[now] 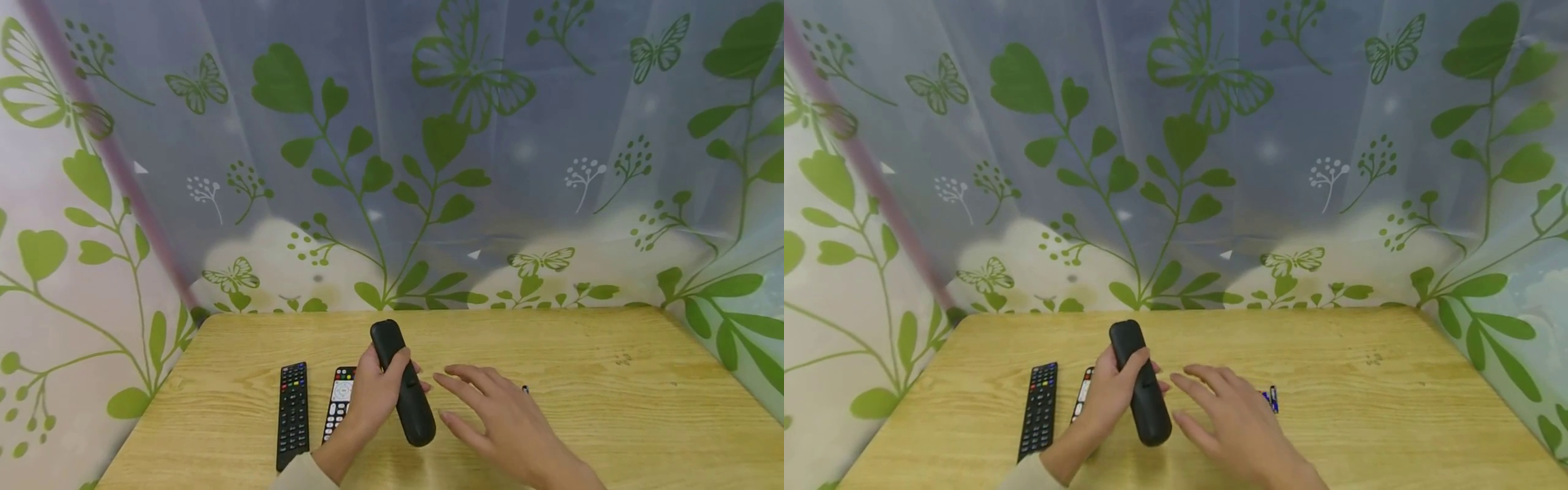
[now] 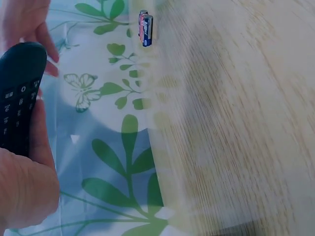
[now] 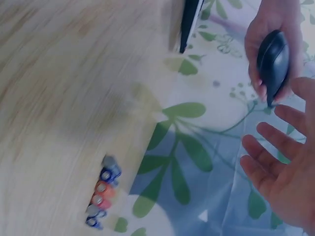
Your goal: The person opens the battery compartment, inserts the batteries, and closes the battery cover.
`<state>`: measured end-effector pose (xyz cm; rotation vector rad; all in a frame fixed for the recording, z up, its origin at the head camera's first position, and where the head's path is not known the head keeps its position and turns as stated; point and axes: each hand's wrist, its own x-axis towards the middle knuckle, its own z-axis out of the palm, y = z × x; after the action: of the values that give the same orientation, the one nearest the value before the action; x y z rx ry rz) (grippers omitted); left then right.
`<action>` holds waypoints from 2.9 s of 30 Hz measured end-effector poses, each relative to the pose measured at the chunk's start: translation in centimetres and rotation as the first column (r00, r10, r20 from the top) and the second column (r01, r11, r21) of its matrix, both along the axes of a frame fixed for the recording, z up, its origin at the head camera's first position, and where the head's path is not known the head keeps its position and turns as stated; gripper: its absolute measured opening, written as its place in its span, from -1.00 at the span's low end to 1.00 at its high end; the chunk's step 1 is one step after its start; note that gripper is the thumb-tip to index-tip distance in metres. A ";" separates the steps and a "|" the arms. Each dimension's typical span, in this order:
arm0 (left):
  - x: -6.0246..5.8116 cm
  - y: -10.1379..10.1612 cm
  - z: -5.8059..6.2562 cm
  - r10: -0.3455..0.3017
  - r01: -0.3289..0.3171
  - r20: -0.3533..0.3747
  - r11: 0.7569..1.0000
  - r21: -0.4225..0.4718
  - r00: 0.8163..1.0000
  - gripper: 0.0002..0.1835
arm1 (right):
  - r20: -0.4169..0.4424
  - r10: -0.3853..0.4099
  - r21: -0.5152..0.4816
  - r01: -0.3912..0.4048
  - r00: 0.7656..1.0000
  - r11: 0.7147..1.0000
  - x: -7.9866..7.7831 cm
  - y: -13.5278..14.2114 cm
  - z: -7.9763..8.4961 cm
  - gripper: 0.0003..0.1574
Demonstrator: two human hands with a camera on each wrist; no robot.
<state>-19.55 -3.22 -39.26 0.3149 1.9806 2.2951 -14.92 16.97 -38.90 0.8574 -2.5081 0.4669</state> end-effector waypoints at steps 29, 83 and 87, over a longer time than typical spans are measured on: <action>0.9 0.5 0.1 0.082 -0.099 -0.130 0.987 -0.126 0.988 -0.71 | 0.203 0.054 -0.223 -0.008 0.978 0.975 1.3 -4.1 -0.4 -0.57; 1.4 0.9 -0.6 0.141 -0.147 -0.047 0.973 -0.175 0.989 -0.69 | 0.439 0.189 -0.324 -0.042 0.878 0.945 1.5 -4.3 -0.5 -0.59; 2.3 0.9 0.9 0.132 -0.141 -0.058 0.974 -0.179 0.990 -0.71 | 0.435 0.200 -0.354 -0.038 0.878 0.935 1.6 -4.4 -0.5 -0.60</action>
<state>-17.24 -2.28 -38.32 0.2236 2.2826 2.1776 -13.36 12.59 -39.35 0.8421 -2.6750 1.2382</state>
